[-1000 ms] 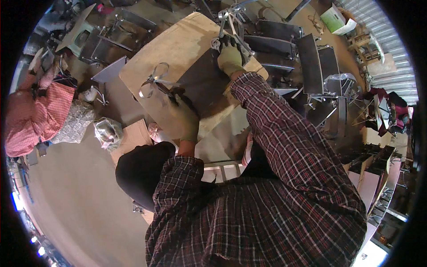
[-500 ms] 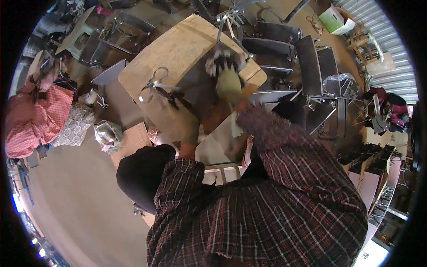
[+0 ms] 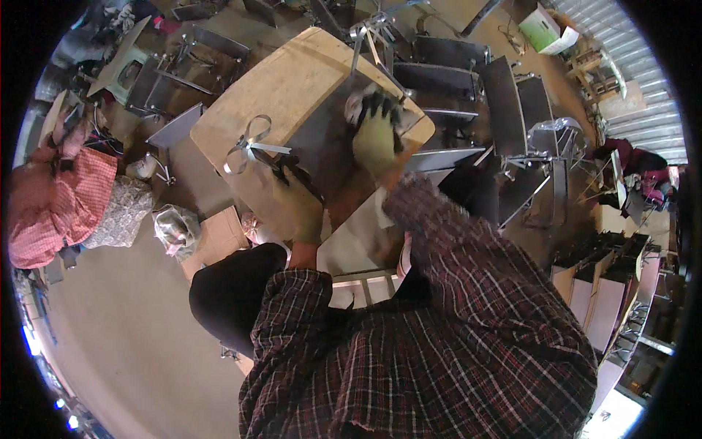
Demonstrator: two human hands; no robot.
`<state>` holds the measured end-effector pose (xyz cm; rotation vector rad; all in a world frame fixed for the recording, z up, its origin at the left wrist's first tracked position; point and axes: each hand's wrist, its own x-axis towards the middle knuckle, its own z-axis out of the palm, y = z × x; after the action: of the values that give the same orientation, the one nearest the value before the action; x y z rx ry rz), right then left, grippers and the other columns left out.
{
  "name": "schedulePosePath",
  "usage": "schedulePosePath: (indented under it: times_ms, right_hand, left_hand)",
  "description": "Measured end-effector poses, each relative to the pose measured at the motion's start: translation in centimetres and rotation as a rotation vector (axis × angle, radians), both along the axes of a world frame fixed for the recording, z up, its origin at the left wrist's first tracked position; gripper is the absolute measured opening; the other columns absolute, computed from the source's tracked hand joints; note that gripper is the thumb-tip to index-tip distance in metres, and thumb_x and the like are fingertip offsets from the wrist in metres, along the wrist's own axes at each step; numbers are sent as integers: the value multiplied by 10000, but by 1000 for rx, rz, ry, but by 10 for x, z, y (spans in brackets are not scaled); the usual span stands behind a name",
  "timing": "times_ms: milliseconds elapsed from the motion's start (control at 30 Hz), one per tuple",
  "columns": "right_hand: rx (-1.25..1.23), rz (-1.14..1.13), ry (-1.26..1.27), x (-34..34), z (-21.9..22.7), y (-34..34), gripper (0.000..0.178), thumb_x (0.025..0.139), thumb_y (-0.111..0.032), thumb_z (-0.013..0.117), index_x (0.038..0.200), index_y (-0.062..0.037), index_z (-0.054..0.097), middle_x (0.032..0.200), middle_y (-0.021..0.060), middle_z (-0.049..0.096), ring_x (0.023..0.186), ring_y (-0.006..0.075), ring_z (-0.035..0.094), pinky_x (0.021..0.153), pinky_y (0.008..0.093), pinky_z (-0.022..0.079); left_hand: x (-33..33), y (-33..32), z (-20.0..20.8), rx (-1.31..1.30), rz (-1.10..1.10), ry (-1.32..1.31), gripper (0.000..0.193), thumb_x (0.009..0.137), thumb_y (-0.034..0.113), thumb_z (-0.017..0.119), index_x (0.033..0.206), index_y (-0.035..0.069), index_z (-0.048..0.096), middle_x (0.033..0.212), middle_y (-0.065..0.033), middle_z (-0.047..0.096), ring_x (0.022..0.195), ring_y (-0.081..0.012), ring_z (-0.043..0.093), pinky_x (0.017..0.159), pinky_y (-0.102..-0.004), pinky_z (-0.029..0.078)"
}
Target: Cleaning and inspecting metal fabrication parts with a cloth.
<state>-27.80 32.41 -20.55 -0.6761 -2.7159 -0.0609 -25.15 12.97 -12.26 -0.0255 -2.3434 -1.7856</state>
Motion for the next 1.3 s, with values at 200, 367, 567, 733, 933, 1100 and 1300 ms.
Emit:
schedulePosePath:
  times_ms: [200, 367, 567, 733, 933, 1100, 1300]
  right_hand:
    - [99, -139, -109, -27, 8, 11, 689, 790, -228, 510, 1398, 48, 342, 1421, 271, 354, 1293, 432, 343, 1091, 516, 256]
    - [59, 167, -43, -26, 2, -51, 665, 813, -221, 467, 1398, 69, 340, 1455, 276, 312, 1329, 412, 308, 1102, 538, 210]
    - [-421, -65, -55, -73, 3, 58, 414, 744, -195, 583, 1113, -10, 616, 1173, 204, 595, 1137, 366, 523, 907, 451, 448]
    - [3, 385, 139, -3, -11, -52, 564, 795, -223, 566, 1315, -21, 487, 1352, 212, 457, 1229, 409, 432, 1040, 448, 367]
    - [-169, 324, 143, -57, 2, 30, 414, 707, -97, 574, 1109, -1, 579, 1081, 207, 573, 997, 382, 539, 896, 439, 448]
    - [-455, 630, -66, -41, 18, -37, 450, 745, -137, 600, 1177, -18, 558, 1153, 186, 584, 1072, 386, 531, 934, 430, 442]
    - [-249, 510, -14, -59, 19, 14, 532, 794, -194, 625, 1292, -55, 500, 1218, 168, 579, 1172, 360, 505, 967, 419, 434]
  left_hand:
    - [4, 9, 20, -514, 87, 287, 225, 975, 199, 446, 1068, 29, 560, 861, -106, 624, 785, -257, 575, 732, -380, 434]
    - [-8, -29, -25, -226, 97, -79, 251, 963, 205, 461, 1081, 16, 576, 935, -126, 636, 833, -274, 587, 789, -410, 433]
    - [2, 0, 14, -471, -51, 91, 268, 967, 203, 462, 1109, -2, 561, 913, -128, 626, 819, -271, 587, 756, -381, 450]
    - [-4, -24, -25, 39, -89, -169, 250, 993, 205, 422, 1106, 27, 556, 863, -34, 576, 736, -124, 536, 652, -272, 439]
    - [-7, -4, -22, 159, -149, -170, 230, 990, 186, 423, 1096, 33, 558, 836, -18, 564, 690, -93, 509, 609, -247, 416]
    - [-4, -12, -28, -133, 26, 211, 227, 986, 176, 427, 1084, 16, 556, 868, -47, 586, 695, -112, 530, 617, -260, 428]
    - [-11, -16, -28, 127, -73, -238, 231, 981, 174, 433, 1079, 1, 550, 900, -102, 612, 751, -167, 569, 663, -317, 453]
